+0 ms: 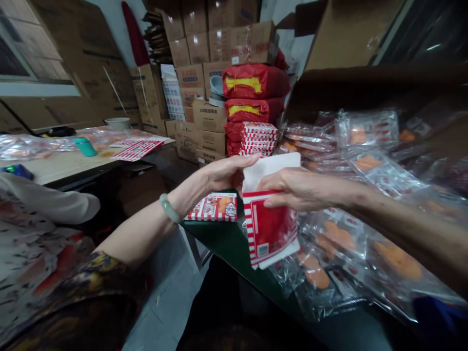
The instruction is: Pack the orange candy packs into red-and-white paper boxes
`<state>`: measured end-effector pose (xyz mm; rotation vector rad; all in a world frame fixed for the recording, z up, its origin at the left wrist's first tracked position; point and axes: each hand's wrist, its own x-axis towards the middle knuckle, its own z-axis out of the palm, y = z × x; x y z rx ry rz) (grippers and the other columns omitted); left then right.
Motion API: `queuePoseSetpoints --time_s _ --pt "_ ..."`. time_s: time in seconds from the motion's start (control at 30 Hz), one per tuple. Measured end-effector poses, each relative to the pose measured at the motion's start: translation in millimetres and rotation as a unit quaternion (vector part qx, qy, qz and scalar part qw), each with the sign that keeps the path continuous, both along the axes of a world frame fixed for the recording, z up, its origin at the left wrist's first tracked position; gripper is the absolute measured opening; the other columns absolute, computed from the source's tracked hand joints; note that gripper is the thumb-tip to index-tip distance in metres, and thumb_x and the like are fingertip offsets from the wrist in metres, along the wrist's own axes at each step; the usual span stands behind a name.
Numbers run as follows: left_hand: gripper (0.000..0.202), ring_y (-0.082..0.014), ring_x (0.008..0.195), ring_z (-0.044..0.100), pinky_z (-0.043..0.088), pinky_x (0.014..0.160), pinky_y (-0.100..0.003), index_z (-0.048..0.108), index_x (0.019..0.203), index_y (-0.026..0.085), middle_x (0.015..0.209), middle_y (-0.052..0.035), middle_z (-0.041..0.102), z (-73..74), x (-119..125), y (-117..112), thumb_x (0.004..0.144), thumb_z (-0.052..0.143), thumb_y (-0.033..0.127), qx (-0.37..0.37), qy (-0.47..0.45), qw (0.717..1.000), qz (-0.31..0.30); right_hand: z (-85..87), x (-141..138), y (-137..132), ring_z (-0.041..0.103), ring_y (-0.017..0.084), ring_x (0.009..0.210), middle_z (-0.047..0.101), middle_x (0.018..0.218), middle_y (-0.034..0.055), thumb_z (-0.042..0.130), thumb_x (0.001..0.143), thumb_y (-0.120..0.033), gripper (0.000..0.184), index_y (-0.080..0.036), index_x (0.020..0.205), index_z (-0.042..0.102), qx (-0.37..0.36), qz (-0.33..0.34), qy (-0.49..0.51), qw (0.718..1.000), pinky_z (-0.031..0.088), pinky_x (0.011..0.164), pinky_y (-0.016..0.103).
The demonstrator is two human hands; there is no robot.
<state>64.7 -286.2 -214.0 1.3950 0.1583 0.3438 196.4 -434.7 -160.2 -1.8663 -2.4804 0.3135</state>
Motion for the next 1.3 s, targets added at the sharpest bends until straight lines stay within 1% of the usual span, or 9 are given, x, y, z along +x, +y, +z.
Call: queuePoseSetpoints --time_s 0.13,0.33,0.43,0.5,0.6,0.67,0.8,1.03,1.3 --pt "0.08 -0.0289 0.094 0.066 0.052 0.079 -0.035 0.061 0.112 0.017 0.094 -0.0088 0.071 -23.9 -19.7 -14.8 0.045 0.087 0.052 0.051 -0.11 0.992 -0.035 5.3 3.8 1.8 0.038 0.006 0.052 0.044 0.058 -0.0047 0.047 0.087 -0.026 0.024 -0.016 0.065 0.05 0.011 0.02 0.141 0.99 0.03 0.05 0.018" --pt "0.082 -0.0247 0.095 0.067 0.053 0.079 -0.031 0.051 0.117 0.019 0.108 -0.0097 0.068 -53.1 -26.8 -22.2 0.046 0.09 0.032 0.032 -0.183 0.98 0.071 13.3 -13.4 3.2 0.037 0.005 0.048 0.045 0.055 -0.005 0.049 0.085 -0.025 0.025 -0.015 0.061 0.05 0.002 0.083 0.17 0.982 0.028 0.044 0.018" --pt "0.07 -0.0214 0.09 0.067 0.054 0.079 -0.029 0.053 0.113 0.018 0.107 -0.0087 0.069 -54.7 -28.7 -24.2 0.052 0.087 0.022 0.031 -0.19 0.97 0.149 1.0 -18.0 1.0 0.051 0.01 0.057 0.059 0.065 -0.0011 0.056 0.081 -0.02 0.012 -0.015 0.071 0.06 0.158 0.041 0.153 0.975 0.041 0.053 0.022" --pt "0.061 -0.0193 0.083 0.068 0.055 0.076 -0.029 0.056 0.109 0.016 0.1 -0.0072 0.071 -55.9 -32.4 -23.6 0.056 0.085 0.023 0.015 -0.195 0.961 0.194 -17.6 -16.6 -0.6 0.06 0.015 0.074 0.067 0.084 0.0035 0.062 0.077 -0.02 0.01 -0.016 0.086 0.065 0.35 -0.015 0.179 0.919 0.049 0.069 0.029" --pt "0.057 -0.0179 0.075 0.068 0.057 0.07 -0.028 0.058 0.106 0.016 0.094 -0.0052 0.072 -61.3 -38.1 -19.5 0.056 0.084 0.025 -0.031 -0.21 0.955 0.209 -58.0 -13.4 -2.3 0.06 0.024 0.103 0.06 0.12 0.0101 0.074 0.07 -0.029 0.054 -0.021 0.12 0.055 0.524 -0.135 0.277 0.794 0.049 0.089 0.041" --pt "0.059 -0.0186 0.073 0.069 0.058 0.066 -0.029 0.058 0.108 0.017 0.093 -0.0048 0.072 -66.5 -39.6 -16.9 0.055 0.085 0.026 -0.054 -0.213 0.955 0.197 -86.0 -15.7 -2.3 0.059 0.027 0.108 0.059 0.124 0.0121 0.076 0.067 -0.039 0.069 -0.022 0.127 0.048 0.455 -0.182 0.39 0.779 0.05 0.089 0.045" --pt "0.059 -0.0176 0.072 0.068 0.058 0.065 -0.027 0.056 0.11 0.018 0.091 -0.0043 0.072 -79.8 -35.9 -16.6 0.058 0.083 0.027 -0.053 -0.217 0.951 0.213 -121.9 -33.1 -1.0 0.067 0.024 0.096 0.068 0.11 0.01 0.061 0.08 -0.05 0.045 -0.02 0.113 0.053 0.174 -0.16 0.601 0.763 0.056 0.082 0.041" --pt "0.052 -0.017 0.079 0.068 0.057 0.075 -0.029 0.055 0.108 0.018 0.098 -0.005 0.071 -102.8 -24.2 -16.8 0.064 0.081 0.029 0.017 -0.221 0.923 0.315 -148.7 -39.5 9.6 0.067 0.023 0.088 0.072 0.096 0.0076 0.058 0.082 -0.037 0.023 -0.017 0.092 0.063 0.337 -0.229 0.512 0.756 0.053 0.085 0.041" --pt "0.094 -0.02 0.084 0.069 0.056 0.076 -0.033 0.026 0.14 0.027 0.104 -0.0073 0.069 -109.9 -5.8 2.8 0.064 0.081 0.033 0.076 -0.215 0.942 0.247 -199.6 -43.0 20.0 0.066 0.022 0.091 0.069 0.107 0.0104 0.06 0.081 -0.043 0.039 -0.016 0.108 0.058 0.314 -0.325 0.634 0.627 0.052 0.085 0.043"
